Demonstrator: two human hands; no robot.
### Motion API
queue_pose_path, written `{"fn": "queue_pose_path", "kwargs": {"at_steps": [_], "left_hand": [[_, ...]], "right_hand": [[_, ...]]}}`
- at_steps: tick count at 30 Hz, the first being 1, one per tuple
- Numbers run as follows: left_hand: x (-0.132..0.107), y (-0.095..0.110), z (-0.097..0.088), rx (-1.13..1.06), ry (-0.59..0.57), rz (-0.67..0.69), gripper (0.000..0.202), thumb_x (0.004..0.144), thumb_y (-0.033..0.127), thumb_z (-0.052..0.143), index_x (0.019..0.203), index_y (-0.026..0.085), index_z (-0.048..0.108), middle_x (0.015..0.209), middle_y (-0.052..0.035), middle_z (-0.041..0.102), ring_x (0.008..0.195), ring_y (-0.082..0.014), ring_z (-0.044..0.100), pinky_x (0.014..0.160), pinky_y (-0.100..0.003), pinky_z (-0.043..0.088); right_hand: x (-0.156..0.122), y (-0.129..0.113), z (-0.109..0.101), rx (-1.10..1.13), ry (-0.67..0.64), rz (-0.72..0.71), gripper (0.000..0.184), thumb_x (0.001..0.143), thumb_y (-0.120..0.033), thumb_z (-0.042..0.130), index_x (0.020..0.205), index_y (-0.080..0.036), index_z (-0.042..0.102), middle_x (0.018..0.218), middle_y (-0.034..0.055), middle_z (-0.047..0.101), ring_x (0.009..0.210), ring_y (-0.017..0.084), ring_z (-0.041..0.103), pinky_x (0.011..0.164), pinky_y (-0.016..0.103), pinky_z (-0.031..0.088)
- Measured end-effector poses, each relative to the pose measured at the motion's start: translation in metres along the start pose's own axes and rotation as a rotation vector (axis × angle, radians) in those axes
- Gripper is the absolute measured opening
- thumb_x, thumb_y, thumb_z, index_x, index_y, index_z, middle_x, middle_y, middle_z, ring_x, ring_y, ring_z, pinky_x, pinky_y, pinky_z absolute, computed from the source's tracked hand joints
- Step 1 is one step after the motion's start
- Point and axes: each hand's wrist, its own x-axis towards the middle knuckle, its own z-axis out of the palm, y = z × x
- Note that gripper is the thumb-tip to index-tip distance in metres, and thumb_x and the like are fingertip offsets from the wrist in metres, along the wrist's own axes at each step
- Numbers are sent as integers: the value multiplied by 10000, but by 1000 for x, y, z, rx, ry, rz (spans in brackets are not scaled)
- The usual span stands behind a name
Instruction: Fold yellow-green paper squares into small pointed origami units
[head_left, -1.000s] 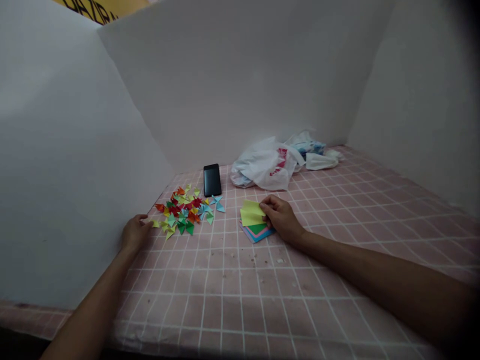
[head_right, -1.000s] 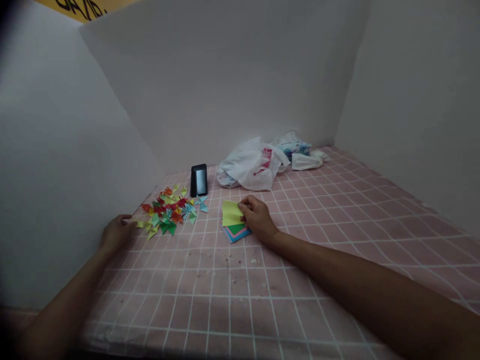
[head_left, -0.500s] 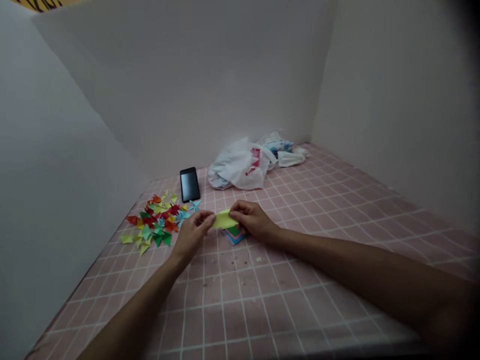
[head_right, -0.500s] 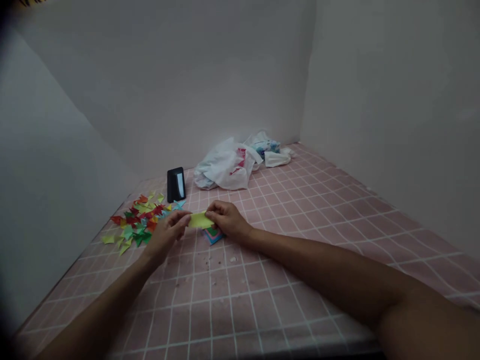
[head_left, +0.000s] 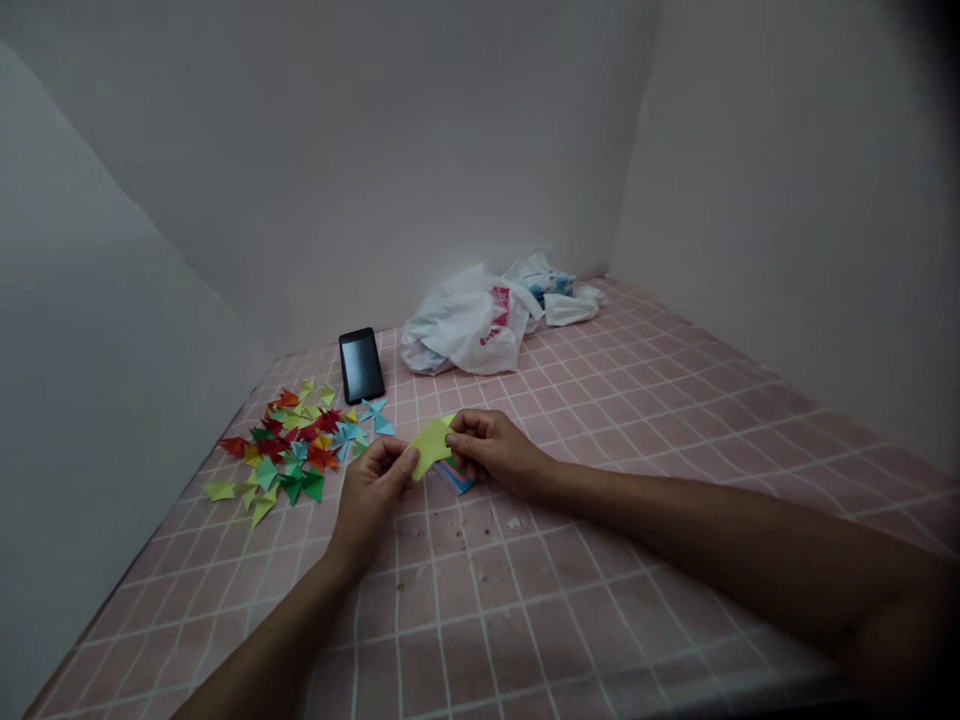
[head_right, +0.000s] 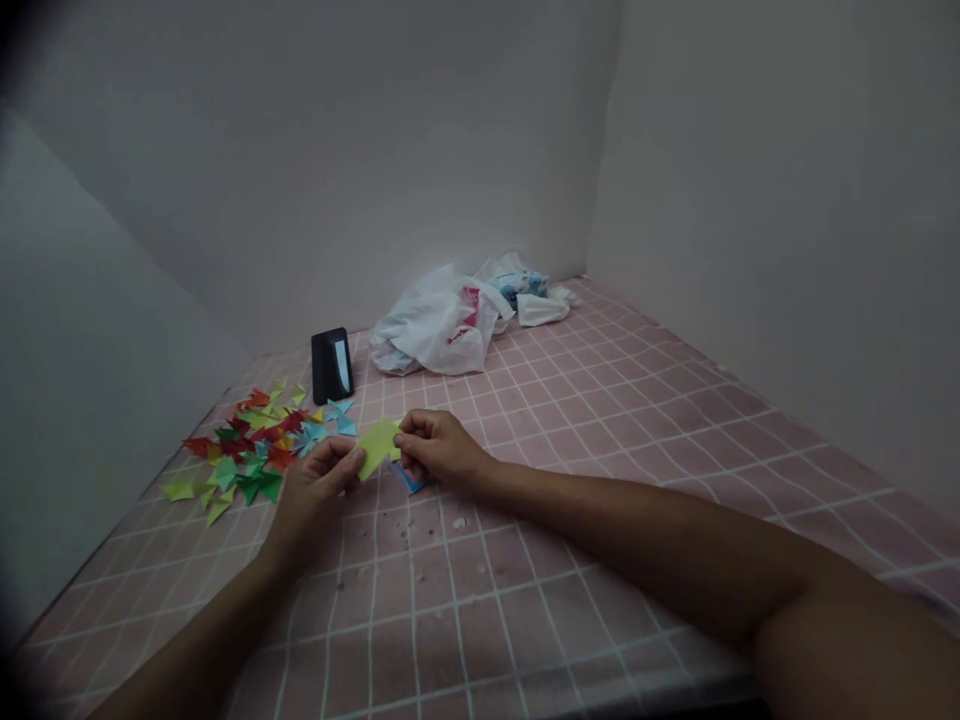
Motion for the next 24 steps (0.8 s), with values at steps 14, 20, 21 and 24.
{"fn": "queue_pose_path", "kwargs": {"at_steps": [14, 20, 21, 24], "left_hand": [[-4, -6, 0, -79, -47, -99, 335, 730, 509, 761, 746, 186, 676, 653, 18, 578, 554, -123, 492, 485, -211, 420], [-2, -12, -1, -68, -66, -79, 306, 747, 487, 761, 776, 186, 716, 711, -7, 643, 620, -139, 547, 560, -225, 436], [-3, -12, 0, -60, -64, -75, 304, 741, 484, 766, 765, 185, 719, 705, -8, 645, 613, -140, 543, 556, -228, 430], [-4, -11, 0, -30, -42, -63, 312, 716, 489, 775, 717, 183, 712, 670, -7, 638, 576, -137, 522, 533, -236, 414]], "right_hand": [[-2, 0, 3, -66, -97, 70, 154, 815, -287, 655, 787, -171, 558, 568, -56, 574, 420, 68, 474, 401, 177, 360], [-4, -4, 4, -132, -109, 123, 95, 827, -216, 618, 771, -170, 557, 564, -56, 566, 424, 61, 486, 405, 164, 378], [-4, -4, 4, -134, -114, 128, 91, 829, -211, 618, 774, -170, 558, 566, -57, 564, 428, 61, 490, 409, 163, 384], [-4, -3, 4, -123, -124, 119, 114, 844, -245, 624, 783, -172, 559, 577, -56, 565, 430, 62, 489, 409, 166, 388]]}}
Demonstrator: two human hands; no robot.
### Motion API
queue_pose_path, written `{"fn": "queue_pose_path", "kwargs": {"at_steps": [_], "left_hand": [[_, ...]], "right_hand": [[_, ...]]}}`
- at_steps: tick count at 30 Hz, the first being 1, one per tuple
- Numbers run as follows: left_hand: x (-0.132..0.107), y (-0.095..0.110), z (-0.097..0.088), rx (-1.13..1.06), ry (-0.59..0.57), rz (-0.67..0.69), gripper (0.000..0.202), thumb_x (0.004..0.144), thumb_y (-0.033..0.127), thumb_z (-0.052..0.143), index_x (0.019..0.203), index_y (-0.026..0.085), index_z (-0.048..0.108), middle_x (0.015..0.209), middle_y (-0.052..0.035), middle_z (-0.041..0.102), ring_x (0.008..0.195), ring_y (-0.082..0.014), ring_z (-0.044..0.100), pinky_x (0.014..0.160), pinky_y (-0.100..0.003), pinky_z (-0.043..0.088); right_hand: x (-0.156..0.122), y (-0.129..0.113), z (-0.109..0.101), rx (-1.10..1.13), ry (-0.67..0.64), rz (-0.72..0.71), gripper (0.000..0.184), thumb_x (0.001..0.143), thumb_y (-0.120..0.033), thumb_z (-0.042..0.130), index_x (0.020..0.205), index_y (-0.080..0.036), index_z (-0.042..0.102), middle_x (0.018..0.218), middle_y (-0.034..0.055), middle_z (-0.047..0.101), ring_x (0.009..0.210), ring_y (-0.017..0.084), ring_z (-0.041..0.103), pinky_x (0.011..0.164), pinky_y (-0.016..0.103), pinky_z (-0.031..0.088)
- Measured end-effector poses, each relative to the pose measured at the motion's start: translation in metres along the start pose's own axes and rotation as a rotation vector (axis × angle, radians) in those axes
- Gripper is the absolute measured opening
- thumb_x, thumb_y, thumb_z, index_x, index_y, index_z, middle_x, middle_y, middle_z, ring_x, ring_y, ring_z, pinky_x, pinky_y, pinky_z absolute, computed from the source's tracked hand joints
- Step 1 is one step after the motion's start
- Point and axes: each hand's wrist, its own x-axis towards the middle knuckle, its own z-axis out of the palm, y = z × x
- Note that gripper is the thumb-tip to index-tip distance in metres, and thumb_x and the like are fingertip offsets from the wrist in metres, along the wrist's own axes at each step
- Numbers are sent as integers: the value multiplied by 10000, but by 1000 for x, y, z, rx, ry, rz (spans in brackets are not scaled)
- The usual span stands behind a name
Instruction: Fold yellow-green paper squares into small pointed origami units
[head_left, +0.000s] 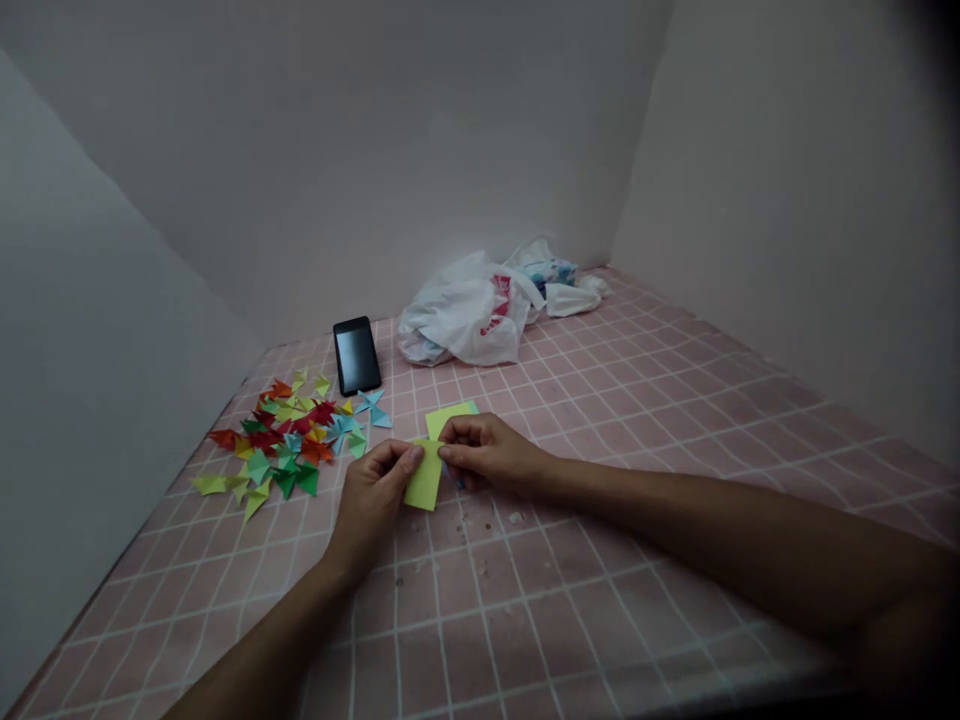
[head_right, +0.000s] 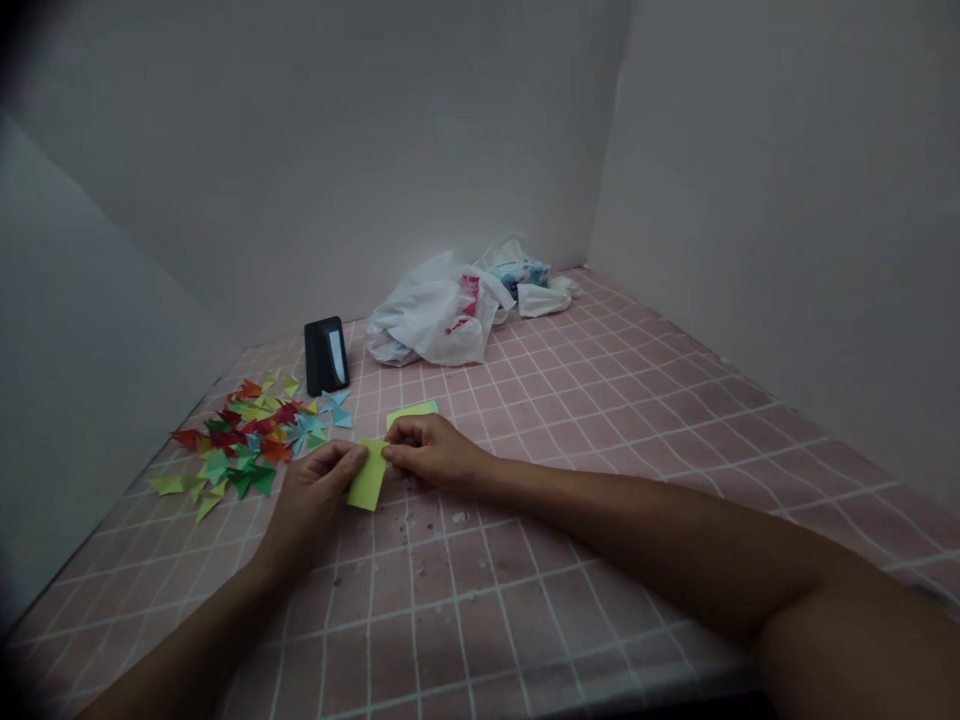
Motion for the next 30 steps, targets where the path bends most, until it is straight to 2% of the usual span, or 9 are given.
{"fn": "queue_pose_path", "kwargs": {"at_steps": [6, 11, 17, 30], "left_hand": [[-2, 2, 3, -61, -22, -27, 282, 690, 450, 803, 754, 200, 690, 713, -13, 669, 612, -148, 574, 554, -243, 447], [-3, 4, 5, -80, -25, -33, 293, 671, 433, 816, 753, 198, 661, 702, -3, 658, 574, -135, 567, 515, -235, 439], [-5, 5, 7, -126, -39, -32, 293, 651, 387, 816, 824, 211, 659, 723, 3, 652, 597, -144, 595, 534, -242, 460], [-5, 1, 4, -235, -31, -48, 198, 693, 302, 770, 842, 209, 680, 789, -20, 690, 687, -174, 642, 622, -273, 482]], "right_hand": [[1, 3, 0, -2, 26, -67, 148, 826, -268, 644, 764, -176, 546, 586, -53, 566, 434, 66, 493, 408, 172, 388], [1, 5, 0, 18, 3, -127, 161, 806, -283, 664, 806, -189, 534, 557, -72, 535, 443, 70, 479, 418, 170, 380], [-1, 2, 1, 37, 15, -126, 131, 788, -241, 661, 835, -195, 547, 582, -72, 536, 466, 72, 496, 432, 168, 382], [-1, 4, 0, 157, 11, -138, 73, 781, -191, 652, 850, -183, 633, 588, -46, 607, 505, 81, 564, 476, 175, 435]]}}
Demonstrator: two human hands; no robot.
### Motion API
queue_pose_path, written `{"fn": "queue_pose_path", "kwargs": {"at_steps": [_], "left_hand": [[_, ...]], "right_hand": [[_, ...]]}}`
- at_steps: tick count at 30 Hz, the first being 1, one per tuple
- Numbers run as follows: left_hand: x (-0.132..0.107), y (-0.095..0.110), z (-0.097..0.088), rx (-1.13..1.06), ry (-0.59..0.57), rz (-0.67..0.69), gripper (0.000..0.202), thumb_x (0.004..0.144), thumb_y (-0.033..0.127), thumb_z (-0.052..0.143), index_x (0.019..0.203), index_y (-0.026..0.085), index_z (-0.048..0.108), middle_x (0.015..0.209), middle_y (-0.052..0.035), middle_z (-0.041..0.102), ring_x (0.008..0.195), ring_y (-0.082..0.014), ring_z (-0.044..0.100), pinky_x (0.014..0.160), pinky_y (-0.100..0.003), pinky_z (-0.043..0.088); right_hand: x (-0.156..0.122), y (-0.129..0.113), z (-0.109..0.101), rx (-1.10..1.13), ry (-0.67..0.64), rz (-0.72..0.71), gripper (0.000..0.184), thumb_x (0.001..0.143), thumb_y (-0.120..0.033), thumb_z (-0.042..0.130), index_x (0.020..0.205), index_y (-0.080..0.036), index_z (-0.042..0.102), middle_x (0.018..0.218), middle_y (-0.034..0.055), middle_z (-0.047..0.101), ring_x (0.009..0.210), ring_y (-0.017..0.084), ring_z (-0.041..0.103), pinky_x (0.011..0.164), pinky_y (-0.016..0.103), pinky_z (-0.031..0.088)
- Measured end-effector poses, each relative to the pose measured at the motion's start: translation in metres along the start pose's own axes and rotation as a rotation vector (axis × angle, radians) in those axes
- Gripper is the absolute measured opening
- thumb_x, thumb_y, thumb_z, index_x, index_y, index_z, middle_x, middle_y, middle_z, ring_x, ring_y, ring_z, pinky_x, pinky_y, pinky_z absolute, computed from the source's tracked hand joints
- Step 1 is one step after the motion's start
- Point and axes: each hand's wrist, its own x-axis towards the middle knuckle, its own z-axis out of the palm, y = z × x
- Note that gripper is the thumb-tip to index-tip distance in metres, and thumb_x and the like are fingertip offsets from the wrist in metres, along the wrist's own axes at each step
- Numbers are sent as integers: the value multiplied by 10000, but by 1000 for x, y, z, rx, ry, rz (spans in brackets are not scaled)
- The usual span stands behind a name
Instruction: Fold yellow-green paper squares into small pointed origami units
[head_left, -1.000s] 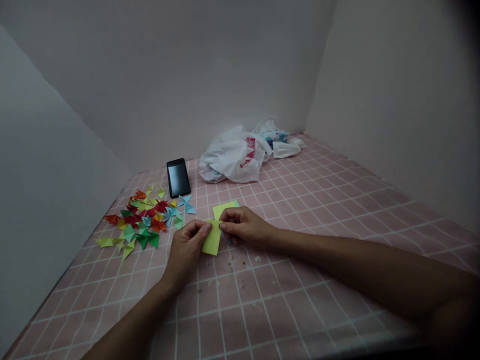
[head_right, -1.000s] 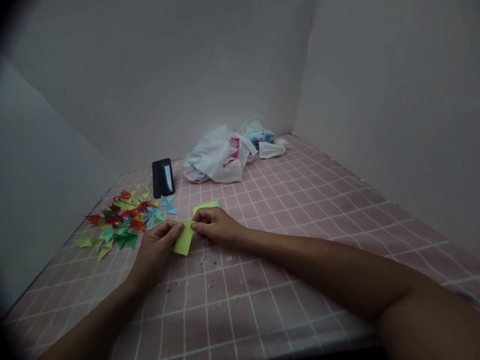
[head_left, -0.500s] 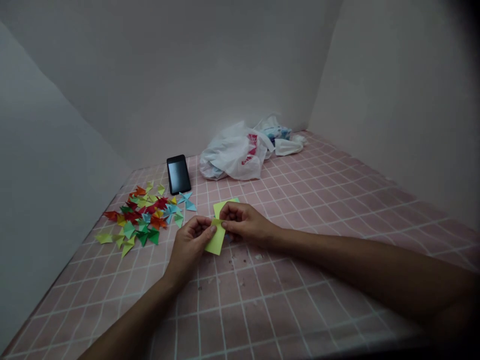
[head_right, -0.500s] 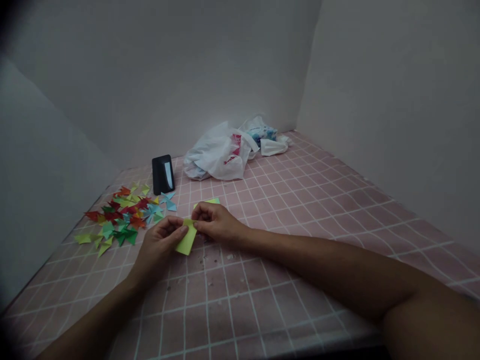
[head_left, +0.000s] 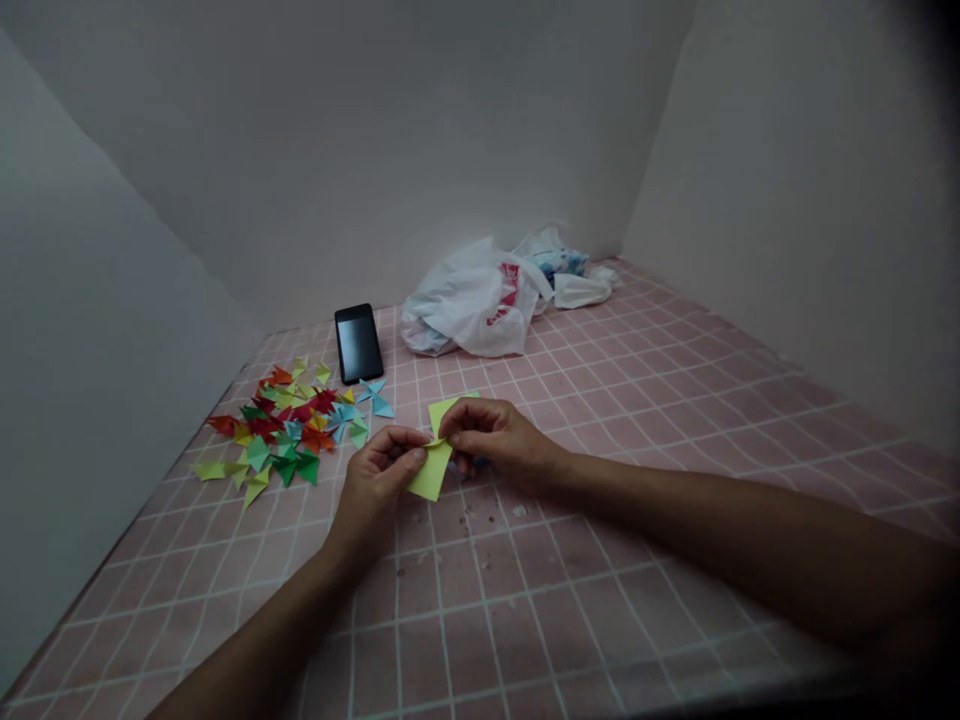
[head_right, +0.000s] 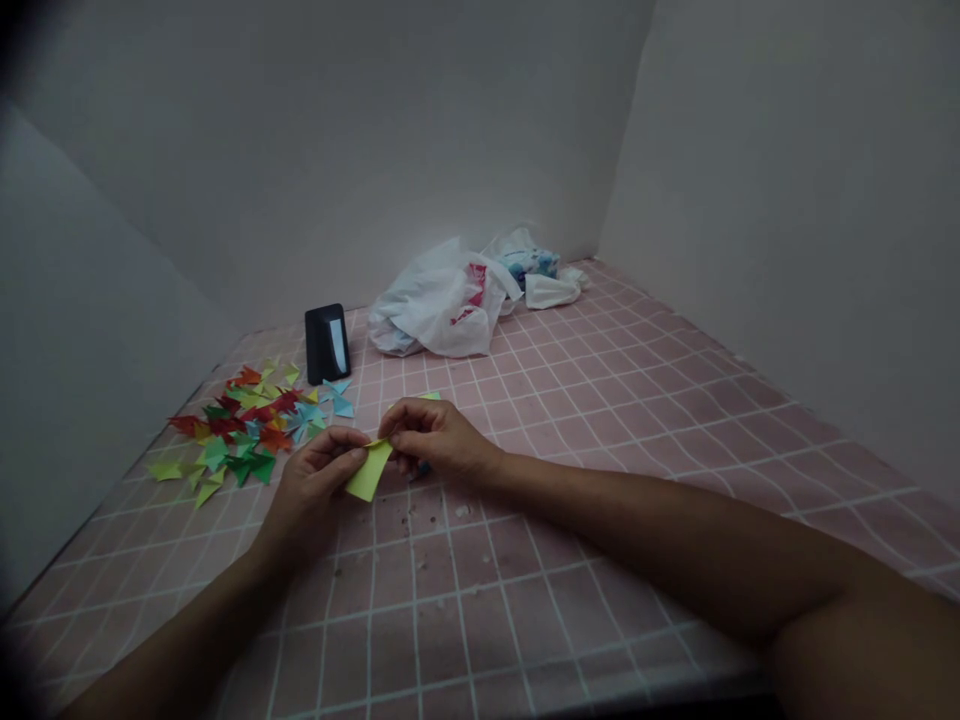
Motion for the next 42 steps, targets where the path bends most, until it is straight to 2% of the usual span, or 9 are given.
{"fn": "queue_pose_path", "kwargs": {"at_steps": [8, 19, 28, 36, 42], "left_hand": [[-3, 4, 1, -14, 21, 6, 169, 675, 288, 770, 797, 197, 697, 857, -40, 741, 658, -160, 628, 600, -261, 456], [-4, 2, -2, 0, -19, 109, 197, 748, 281, 789, 909, 203, 706, 815, -6, 698, 701, -135, 622, 626, -225, 466], [-3, 0, -2, 4, -8, 109, 151, 739, 255, 788, 852, 188, 711, 811, -21, 722, 693, -140, 636, 626, -234, 469], [-5, 4, -2, 37, 19, 108, 78, 725, 221, 759, 787, 198, 717, 705, 9, 697, 616, -118, 600, 568, -213, 431], [-5, 5, -1, 33, 24, 93, 76, 714, 227, 761, 774, 204, 721, 700, 13, 696, 610, -112, 591, 563, -208, 425]], "right_hand": [[-1, -2, 0, 30, 0, -5, 64, 758, -177, 644, 821, -172, 649, 576, -42, 627, 508, 81, 578, 497, 180, 448], [0, -3, 0, 71, -6, -27, 68, 759, -146, 649, 819, -169, 626, 583, -44, 627, 508, 73, 580, 496, 173, 453], [0, -3, 0, 58, -33, -35, 92, 780, -171, 662, 860, -171, 617, 597, -42, 642, 516, 78, 593, 504, 180, 478], [0, -3, -1, 43, -36, -49, 43, 777, -151, 653, 813, -163, 633, 595, -34, 646, 520, 80, 600, 518, 187, 489], [1, -2, -4, 12, -57, -76, 38, 755, -150, 645, 791, -162, 649, 589, -40, 644, 528, 88, 606, 519, 197, 490]]}}
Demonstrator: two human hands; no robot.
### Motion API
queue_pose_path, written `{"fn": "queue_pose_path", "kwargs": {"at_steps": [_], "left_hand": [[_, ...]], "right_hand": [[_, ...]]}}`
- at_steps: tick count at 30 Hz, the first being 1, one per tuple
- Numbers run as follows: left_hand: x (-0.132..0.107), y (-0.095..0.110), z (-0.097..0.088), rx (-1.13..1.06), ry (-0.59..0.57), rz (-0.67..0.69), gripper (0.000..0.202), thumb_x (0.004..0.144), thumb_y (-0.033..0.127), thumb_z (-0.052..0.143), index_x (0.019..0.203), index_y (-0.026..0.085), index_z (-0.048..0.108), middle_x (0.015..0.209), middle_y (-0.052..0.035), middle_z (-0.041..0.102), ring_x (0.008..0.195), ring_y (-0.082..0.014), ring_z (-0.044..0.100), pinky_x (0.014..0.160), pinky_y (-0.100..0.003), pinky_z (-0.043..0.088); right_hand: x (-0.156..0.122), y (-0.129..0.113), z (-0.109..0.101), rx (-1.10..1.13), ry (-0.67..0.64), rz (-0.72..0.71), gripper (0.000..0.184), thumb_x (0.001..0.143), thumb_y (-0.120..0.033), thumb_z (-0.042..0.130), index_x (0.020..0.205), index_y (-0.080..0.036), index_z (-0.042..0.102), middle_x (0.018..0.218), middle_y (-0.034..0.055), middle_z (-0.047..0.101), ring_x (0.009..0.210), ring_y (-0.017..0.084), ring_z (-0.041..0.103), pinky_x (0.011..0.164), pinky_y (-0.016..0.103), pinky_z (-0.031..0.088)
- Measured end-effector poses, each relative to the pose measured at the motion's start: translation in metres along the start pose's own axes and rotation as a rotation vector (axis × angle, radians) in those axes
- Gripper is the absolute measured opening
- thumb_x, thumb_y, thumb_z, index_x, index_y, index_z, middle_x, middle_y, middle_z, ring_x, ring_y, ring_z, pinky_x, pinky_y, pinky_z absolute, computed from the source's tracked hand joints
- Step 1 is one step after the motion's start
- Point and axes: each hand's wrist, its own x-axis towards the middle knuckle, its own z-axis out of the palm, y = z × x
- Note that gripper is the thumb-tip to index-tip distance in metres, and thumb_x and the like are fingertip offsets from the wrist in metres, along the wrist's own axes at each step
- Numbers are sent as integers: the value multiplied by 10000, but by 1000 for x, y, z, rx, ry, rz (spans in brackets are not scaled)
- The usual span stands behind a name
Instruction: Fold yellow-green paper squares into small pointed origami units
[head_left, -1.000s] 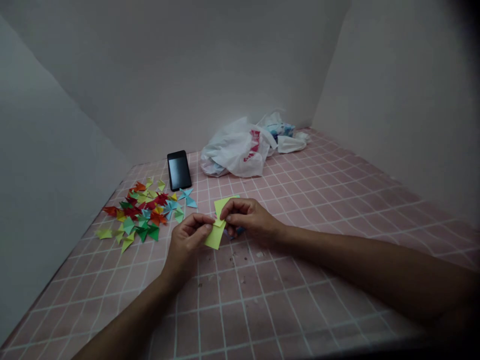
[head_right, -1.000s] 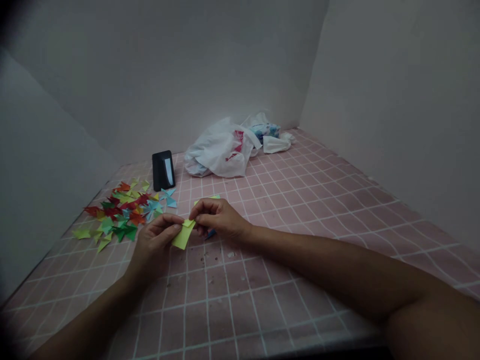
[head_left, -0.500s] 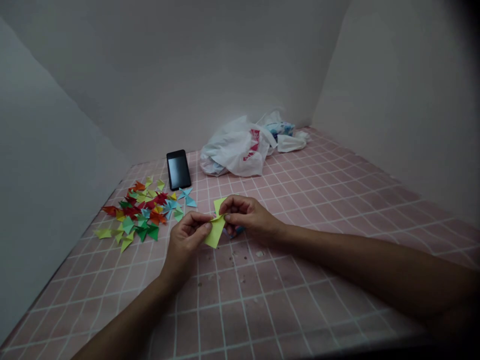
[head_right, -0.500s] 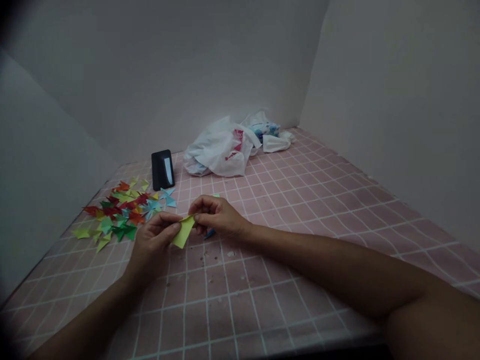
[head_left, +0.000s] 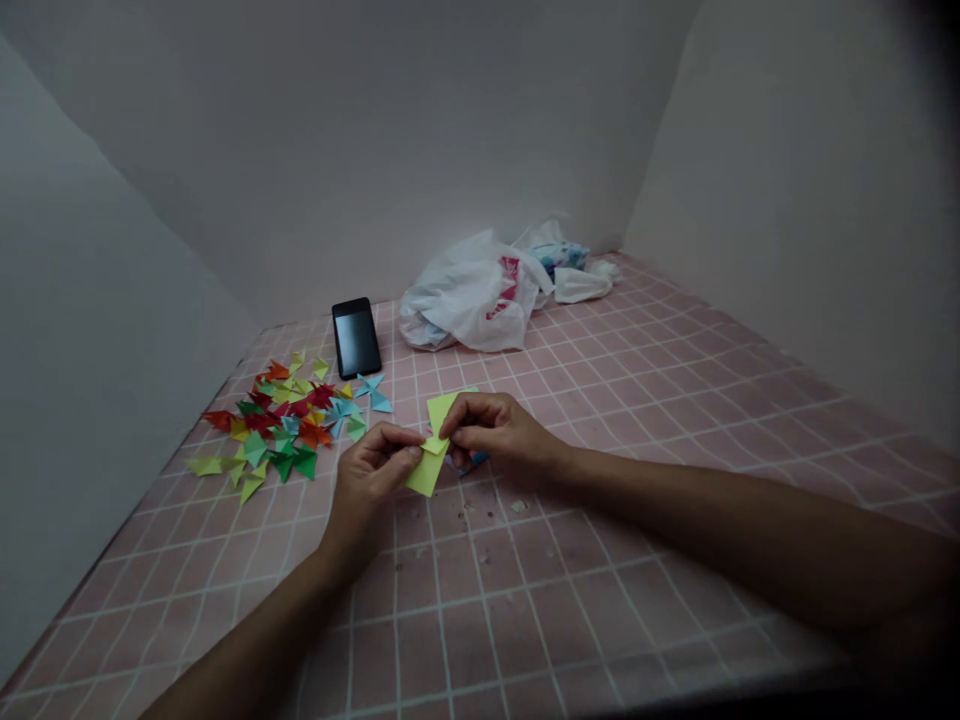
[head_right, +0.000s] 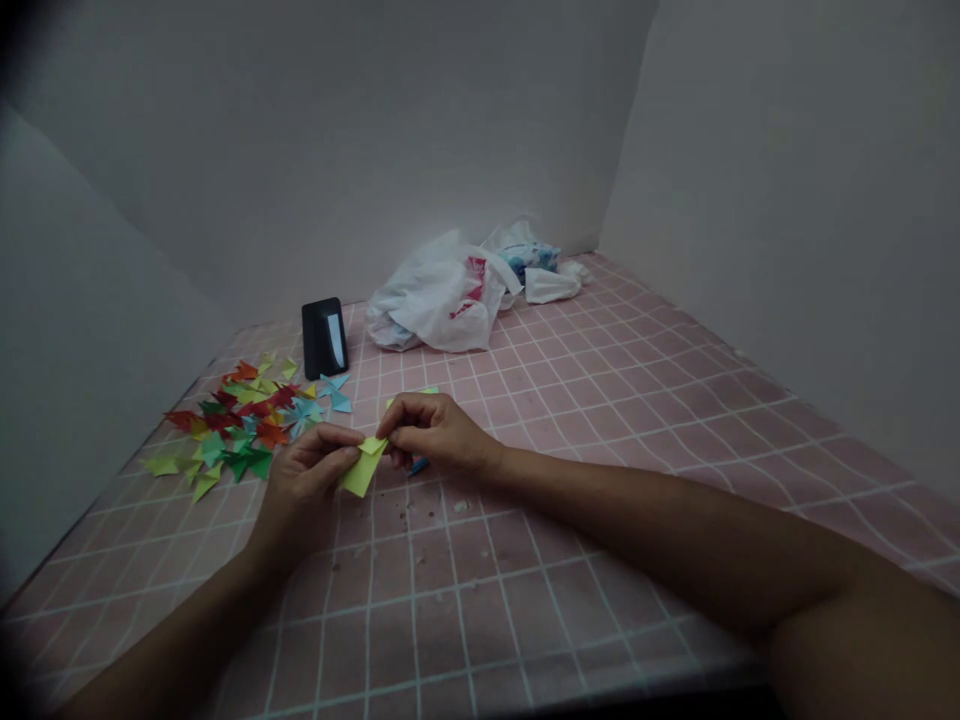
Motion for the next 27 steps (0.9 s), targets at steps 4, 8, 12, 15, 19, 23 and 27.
{"fn": "queue_pose_path", "kwargs": {"at_steps": [4, 8, 12, 15, 19, 23, 27], "left_hand": [[0, 1, 1, 8, -2, 3, 95, 718, 248, 768, 789, 201, 725, 704, 6, 697, 612, -116, 593, 561, -210, 426], [1, 2, 2, 33, -6, 27, 115, 721, 263, 773, 799, 195, 724, 709, 1, 692, 613, -121, 592, 564, -219, 435], [0, 1, 1, 15, -1, 34, 119, 727, 261, 770, 812, 196, 720, 727, -2, 696, 629, -127, 601, 577, -225, 446], [1, 0, 1, 17, 4, 28, 109, 727, 255, 764, 807, 196, 721, 719, -1, 696, 624, -127, 601, 577, -224, 448], [0, 1, 1, 48, 10, 36, 94, 730, 253, 754, 798, 196, 724, 741, -8, 708, 634, -136, 613, 590, -234, 463], [-1, 5, 3, 113, 24, 84, 78, 716, 241, 739, 777, 193, 729, 764, -23, 718, 661, -159, 631, 600, -252, 482], [-3, 8, 4, 148, 23, 123, 49, 719, 218, 720, 764, 203, 735, 780, -18, 722, 682, -153, 631, 614, -242, 488]], "right_hand": [[0, 0, 0, -3, 1, -11, 45, 760, -146, 636, 802, -162, 642, 586, -42, 638, 521, 82, 599, 512, 188, 485], [0, -1, 0, -1, 6, 1, 94, 764, -142, 632, 855, -167, 631, 605, -41, 646, 525, 82, 601, 515, 188, 492], [0, -1, 1, 7, 19, 9, 62, 758, -151, 650, 814, -165, 627, 599, -42, 644, 520, 78, 597, 518, 189, 492], [0, -1, 1, 14, 24, -1, 52, 743, -148, 655, 787, -164, 633, 585, -43, 646, 516, 81, 596, 513, 192, 487], [0, -1, 1, 18, 20, -6, 44, 736, -141, 649, 771, -167, 641, 577, -40, 644, 515, 86, 597, 511, 198, 487], [0, -1, 0, 30, 15, -17, 51, 728, -132, 642, 761, -170, 650, 587, -44, 641, 519, 86, 598, 510, 197, 492], [0, 0, 0, 46, 21, -23, 59, 720, -119, 630, 749, -166, 650, 584, -46, 634, 511, 82, 590, 495, 188, 485]]}}
